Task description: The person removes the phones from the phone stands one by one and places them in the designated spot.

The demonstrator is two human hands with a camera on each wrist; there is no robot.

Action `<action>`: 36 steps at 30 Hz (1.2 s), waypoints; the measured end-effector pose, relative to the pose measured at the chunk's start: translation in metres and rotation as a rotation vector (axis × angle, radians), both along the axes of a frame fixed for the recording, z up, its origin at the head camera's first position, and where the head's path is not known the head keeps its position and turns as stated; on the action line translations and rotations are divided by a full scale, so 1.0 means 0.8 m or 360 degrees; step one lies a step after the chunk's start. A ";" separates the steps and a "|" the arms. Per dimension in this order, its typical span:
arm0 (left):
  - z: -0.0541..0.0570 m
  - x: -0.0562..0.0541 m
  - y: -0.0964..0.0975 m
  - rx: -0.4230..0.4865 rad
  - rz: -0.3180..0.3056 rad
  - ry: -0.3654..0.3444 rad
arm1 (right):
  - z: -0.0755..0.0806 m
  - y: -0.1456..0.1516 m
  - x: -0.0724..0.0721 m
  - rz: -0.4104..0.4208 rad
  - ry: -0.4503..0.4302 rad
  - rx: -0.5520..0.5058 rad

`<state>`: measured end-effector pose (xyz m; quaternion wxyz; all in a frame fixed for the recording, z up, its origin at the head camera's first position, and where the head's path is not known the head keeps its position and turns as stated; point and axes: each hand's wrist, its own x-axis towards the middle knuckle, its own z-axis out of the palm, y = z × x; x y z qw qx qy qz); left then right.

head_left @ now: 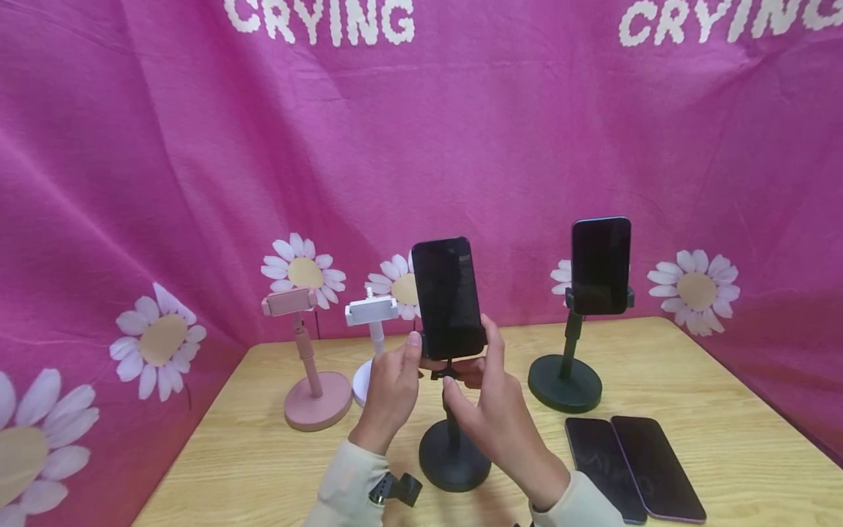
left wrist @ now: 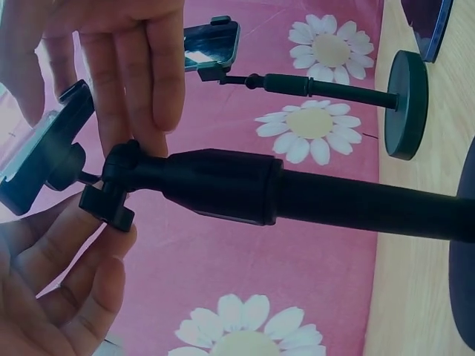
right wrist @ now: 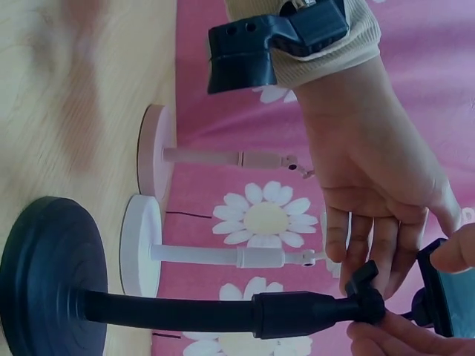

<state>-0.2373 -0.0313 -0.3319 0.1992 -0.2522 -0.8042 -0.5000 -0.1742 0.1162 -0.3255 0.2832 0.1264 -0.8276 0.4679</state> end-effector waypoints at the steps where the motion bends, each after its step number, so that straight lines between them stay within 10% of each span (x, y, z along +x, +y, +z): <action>1: 0.001 0.001 0.000 -0.0010 0.0005 0.0007 | 0.000 -0.001 0.001 -0.0002 0.0006 0.0004; 21: 0.012 0.013 -0.010 -0.0153 0.0025 0.0349 | 0.002 -0.008 0.013 0.0014 0.0084 0.0020; 36: 0.018 0.012 -0.026 -0.0273 -0.0255 0.0193 | 0.008 0.002 0.018 -0.0122 0.0040 0.0183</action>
